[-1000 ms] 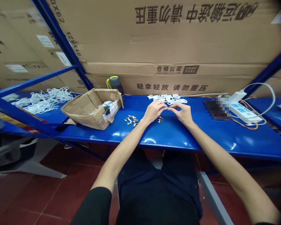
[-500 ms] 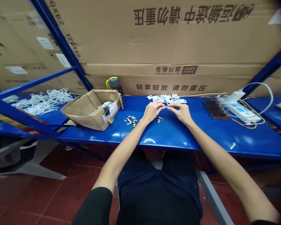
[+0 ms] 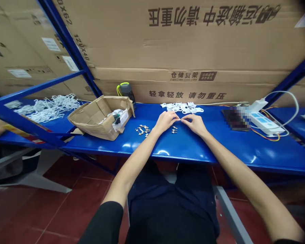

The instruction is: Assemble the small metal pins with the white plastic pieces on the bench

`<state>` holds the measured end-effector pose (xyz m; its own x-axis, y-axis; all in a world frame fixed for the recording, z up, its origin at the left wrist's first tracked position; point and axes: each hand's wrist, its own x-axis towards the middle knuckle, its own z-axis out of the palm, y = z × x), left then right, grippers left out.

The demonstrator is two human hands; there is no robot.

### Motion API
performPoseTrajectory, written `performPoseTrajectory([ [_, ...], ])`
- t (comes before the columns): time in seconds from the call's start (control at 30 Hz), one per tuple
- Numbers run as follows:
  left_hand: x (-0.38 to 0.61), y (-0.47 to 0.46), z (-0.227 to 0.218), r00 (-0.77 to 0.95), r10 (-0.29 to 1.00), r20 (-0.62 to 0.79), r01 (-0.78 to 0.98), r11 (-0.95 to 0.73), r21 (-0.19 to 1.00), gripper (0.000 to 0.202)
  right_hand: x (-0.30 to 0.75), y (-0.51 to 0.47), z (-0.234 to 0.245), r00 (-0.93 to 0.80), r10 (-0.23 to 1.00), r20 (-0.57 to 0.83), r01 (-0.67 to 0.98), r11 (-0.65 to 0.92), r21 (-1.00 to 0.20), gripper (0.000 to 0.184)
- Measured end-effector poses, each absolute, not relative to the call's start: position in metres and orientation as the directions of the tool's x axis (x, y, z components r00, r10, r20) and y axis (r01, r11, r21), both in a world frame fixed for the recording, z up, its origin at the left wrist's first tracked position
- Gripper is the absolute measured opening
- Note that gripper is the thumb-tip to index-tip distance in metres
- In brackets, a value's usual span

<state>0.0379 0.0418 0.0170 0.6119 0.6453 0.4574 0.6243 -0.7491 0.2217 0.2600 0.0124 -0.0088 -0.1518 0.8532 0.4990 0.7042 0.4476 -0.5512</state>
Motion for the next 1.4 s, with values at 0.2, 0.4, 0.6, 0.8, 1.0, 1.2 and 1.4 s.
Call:
performPoseTrajectory([
  [0.2,0.032,0.045,0.017,0.575,0.743,0.342,0.694,-0.665,0.276,0.017,0.258,0.008,-0.005,-0.240,0.857,0.457,0.664,0.488,-0.567,0.026],
  [0.4,0.030,0.046,0.019,0.536,0.799,0.273,0.691,-0.601,0.400,0.017,0.247,0.001,-0.005,-0.379,0.849,0.368,0.627,0.528,-0.573,0.030],
  [0.6,0.028,0.050,0.015,0.502,0.829,0.247,0.673,-0.554,0.490,0.015,0.245,0.002,-0.006,-0.403,0.846,0.349,0.635,0.533,-0.559,0.028],
  [0.8,0.028,0.052,0.014,0.503,0.833,0.232,0.667,-0.544,0.510,0.016,0.244,0.004,-0.008,-0.400,0.846,0.353,0.619,0.533,-0.577,0.027],
  [1.0,0.027,0.052,0.015,0.498,0.836,0.231,0.664,-0.539,0.518,0.016,0.243,0.002,-0.006,-0.422,0.842,0.335,0.603,0.537,-0.591,0.023],
  [1.2,0.027,0.054,0.014,0.513,0.823,0.243,0.635,-0.554,0.538,0.015,0.244,-0.002,0.000,-0.453,0.832,0.319,0.579,0.547,-0.605,0.023],
  [1.4,0.019,0.058,0.015,0.569,0.789,0.232,0.627,-0.599,0.499,0.014,0.246,-0.004,0.003,-0.445,0.836,0.321,0.574,0.541,-0.614,0.029],
])
